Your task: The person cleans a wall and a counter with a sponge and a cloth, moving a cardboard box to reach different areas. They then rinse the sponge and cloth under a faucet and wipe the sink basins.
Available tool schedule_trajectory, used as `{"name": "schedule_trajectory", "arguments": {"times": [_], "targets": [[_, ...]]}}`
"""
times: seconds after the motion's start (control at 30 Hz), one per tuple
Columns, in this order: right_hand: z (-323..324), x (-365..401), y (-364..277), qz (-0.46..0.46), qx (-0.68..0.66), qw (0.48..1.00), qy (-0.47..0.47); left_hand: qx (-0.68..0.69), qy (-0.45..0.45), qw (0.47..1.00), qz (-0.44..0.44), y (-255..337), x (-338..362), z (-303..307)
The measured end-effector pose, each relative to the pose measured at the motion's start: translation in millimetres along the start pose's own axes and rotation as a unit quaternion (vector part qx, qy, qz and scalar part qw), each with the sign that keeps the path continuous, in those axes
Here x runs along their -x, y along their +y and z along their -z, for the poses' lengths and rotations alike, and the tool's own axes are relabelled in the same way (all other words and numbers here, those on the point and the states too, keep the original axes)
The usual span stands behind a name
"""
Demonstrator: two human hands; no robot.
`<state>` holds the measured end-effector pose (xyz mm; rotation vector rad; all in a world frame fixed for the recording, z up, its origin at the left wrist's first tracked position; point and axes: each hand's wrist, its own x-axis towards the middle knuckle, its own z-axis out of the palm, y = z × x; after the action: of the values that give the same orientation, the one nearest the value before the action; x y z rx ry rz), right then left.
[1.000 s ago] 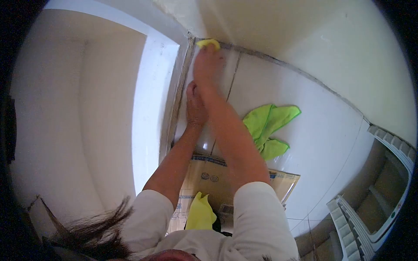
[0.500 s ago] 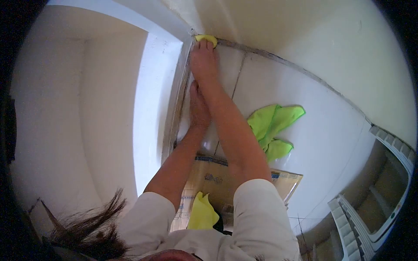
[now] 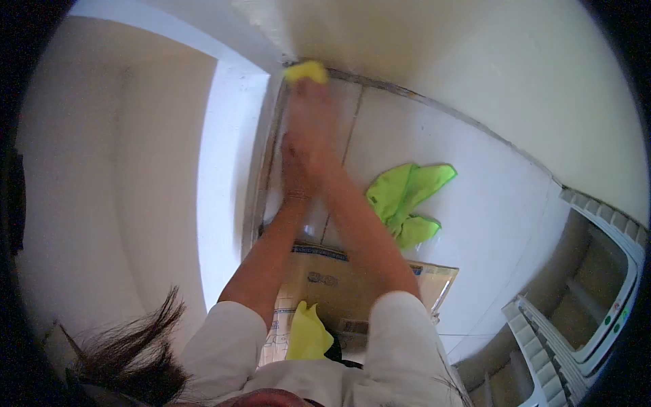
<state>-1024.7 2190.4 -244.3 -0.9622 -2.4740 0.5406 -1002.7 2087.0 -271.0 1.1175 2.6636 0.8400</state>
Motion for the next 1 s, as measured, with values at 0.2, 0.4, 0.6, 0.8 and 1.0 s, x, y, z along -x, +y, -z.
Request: {"name": "schedule_trajectory", "arguments": {"times": [0.2,0.4,0.6,0.8,1.0], "targets": [[-1,14,44,-0.035,0.041,0.998,-0.021,0.029,0.047,0.998,-0.028,-17,2,-15],[180,115,292,-0.269,0.239,0.932,-0.046,-0.017,0.065,0.996,-0.056,-13,3,-10],[176,85,197,-0.128,0.090,0.987,0.047,-0.009,0.059,0.997,-0.053,-12,-1,-9],[40,16,51,0.162,-0.007,0.986,-0.041,-0.025,0.082,0.995,-0.058,-10,1,-13],[52,31,177,0.070,0.115,0.991,-0.008,-0.032,0.081,0.994,-0.065,-7,-1,-12]]}}
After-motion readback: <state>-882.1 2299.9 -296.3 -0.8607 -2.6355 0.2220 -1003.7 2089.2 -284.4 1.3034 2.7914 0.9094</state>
